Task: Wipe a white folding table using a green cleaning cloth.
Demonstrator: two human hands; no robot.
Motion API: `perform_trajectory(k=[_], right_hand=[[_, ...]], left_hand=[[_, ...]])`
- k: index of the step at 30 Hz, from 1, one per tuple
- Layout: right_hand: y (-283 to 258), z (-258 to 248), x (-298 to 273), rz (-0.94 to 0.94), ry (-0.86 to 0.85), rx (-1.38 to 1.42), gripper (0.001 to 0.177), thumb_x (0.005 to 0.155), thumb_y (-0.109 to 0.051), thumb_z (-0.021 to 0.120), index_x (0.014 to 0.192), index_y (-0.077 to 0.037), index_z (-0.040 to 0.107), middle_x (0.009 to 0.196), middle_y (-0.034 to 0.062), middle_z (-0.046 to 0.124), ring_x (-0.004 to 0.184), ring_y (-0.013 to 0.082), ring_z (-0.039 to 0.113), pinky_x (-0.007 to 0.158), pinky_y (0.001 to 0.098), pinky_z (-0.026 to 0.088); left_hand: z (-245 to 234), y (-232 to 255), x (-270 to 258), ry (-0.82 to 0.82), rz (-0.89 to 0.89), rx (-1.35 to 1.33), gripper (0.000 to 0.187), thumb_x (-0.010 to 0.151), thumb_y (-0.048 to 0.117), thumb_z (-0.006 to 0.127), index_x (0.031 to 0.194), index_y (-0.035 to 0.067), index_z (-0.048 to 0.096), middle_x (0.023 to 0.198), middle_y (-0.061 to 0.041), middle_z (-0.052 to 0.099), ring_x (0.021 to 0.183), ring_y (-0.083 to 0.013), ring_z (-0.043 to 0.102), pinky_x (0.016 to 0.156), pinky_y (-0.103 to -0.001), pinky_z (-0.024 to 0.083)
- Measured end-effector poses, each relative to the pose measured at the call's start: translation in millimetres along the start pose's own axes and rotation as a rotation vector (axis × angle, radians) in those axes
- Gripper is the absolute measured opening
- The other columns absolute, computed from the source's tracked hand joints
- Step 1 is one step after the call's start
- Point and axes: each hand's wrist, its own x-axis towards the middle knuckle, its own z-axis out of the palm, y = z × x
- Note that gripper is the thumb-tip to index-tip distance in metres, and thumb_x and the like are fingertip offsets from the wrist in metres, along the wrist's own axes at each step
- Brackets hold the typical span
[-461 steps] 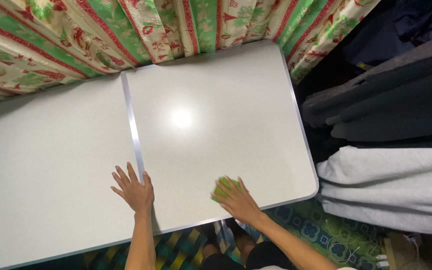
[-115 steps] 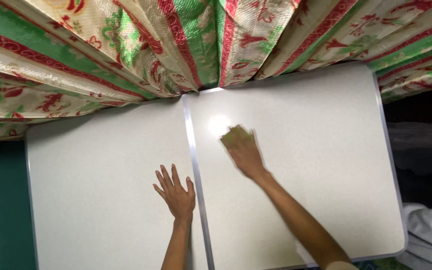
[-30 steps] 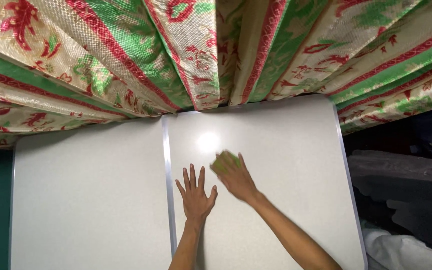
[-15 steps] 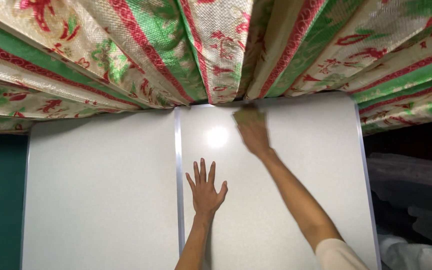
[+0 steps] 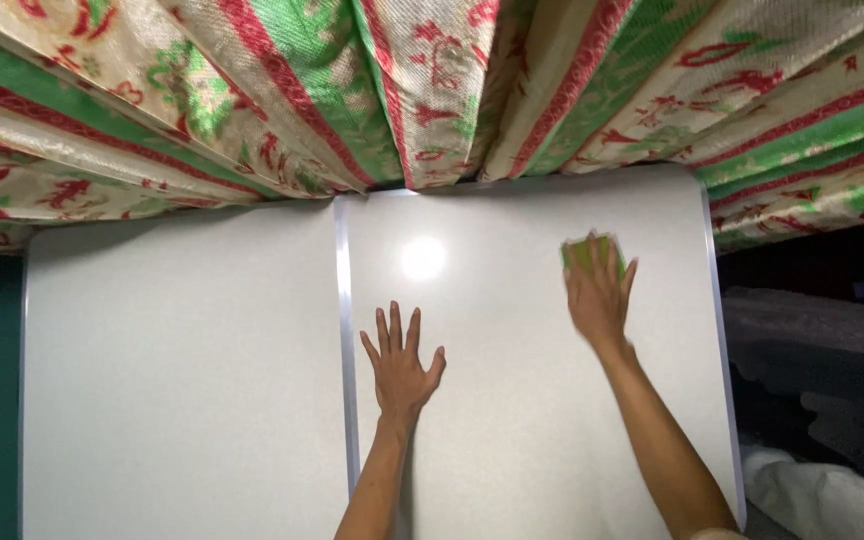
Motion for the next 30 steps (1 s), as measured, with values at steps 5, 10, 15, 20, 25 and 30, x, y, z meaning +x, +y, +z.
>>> perform_trajectory(k=[5, 10, 15, 20, 25, 30], right_hand=[[-41.1, 26.4, 24.4, -0.027, 0.072, 0.152, 0.051, 0.102, -0.021, 0.053, 0.152, -0.012, 0.050, 0.164, 0.0181, 0.037, 0.154, 0.0391, 0.025, 0.122, 0.0650, 0.012], [-100.7, -1.2, -58.0, -0.356, -0.259, 0.164, 0.049, 0.099, -0.029, 0.057, 0.147, -0.023, 0.049, 0.164, 0.0068, 0.035, 0.156, 0.0304, 0.023, 0.127, 0.0623, 0.010], [-53.6, 10.8, -143.1, -0.388, -0.342, 0.156, 0.056, 0.097, -0.032, 0.056, 0.151, -0.024, 0.044, 0.164, 0.0091, 0.028, 0.152, 0.0324, 0.018, 0.117, 0.0671, 0.011], [21.0, 11.5, -87.7, -0.089, 0.000, 0.007, 0.052, 0.102, -0.030, 0.054, 0.153, -0.021, 0.047, 0.167, 0.0131, 0.030, 0.155, 0.0371, 0.021, 0.120, 0.0699, 0.014], [10.9, 2.7, -33.9, 0.140, 0.143, 0.040, 0.049, 0.104, -0.027, 0.054, 0.153, -0.018, 0.051, 0.167, 0.0172, 0.030, 0.155, 0.0419, 0.021, 0.118, 0.0716, 0.014], [-54.4, -16.0, -81.8, -0.239, -0.166, 0.148, 0.051, 0.100, -0.028, 0.055, 0.150, -0.019, 0.049, 0.165, 0.0117, 0.029, 0.154, 0.0349, 0.020, 0.121, 0.0657, 0.012]], left_hand=[[-0.6, 2.7, -4.7, -0.027, -0.008, -0.016, 0.076, 0.091, 0.046, 0.063, 0.156, 0.015, 0.041, 0.171, -0.014, 0.018, 0.158, -0.0368, 0.008, 0.122, -0.069, 0.003], [4.9, 2.3, -2.5, -0.030, -0.006, -0.011, 0.075, 0.090, 0.048, 0.062, 0.155, 0.015, 0.042, 0.170, -0.014, 0.019, 0.158, -0.0381, 0.009, 0.121, -0.070, 0.004], [7.4, 3.2, -4.8, -0.026, -0.014, -0.021, 0.075, 0.093, 0.049, 0.060, 0.158, 0.016, 0.041, 0.171, -0.013, 0.018, 0.159, -0.0373, 0.008, 0.122, -0.070, 0.003], [9.2, 1.9, -5.6, -0.017, 0.009, 0.001, 0.077, 0.094, 0.050, 0.059, 0.159, 0.015, 0.039, 0.172, -0.014, 0.017, 0.159, -0.0378, 0.008, 0.122, -0.071, 0.003], [4.9, 7.0, -7.2, -0.025, 0.025, 0.027, 0.077, 0.093, 0.050, 0.060, 0.158, 0.015, 0.039, 0.171, -0.014, 0.017, 0.159, -0.0380, 0.008, 0.121, -0.071, 0.004], [7.0, 11.7, -6.9, 0.008, 0.021, 0.022, 0.075, 0.093, 0.049, 0.058, 0.158, 0.014, 0.040, 0.172, -0.014, 0.018, 0.159, -0.0387, 0.009, 0.122, -0.072, 0.005]])
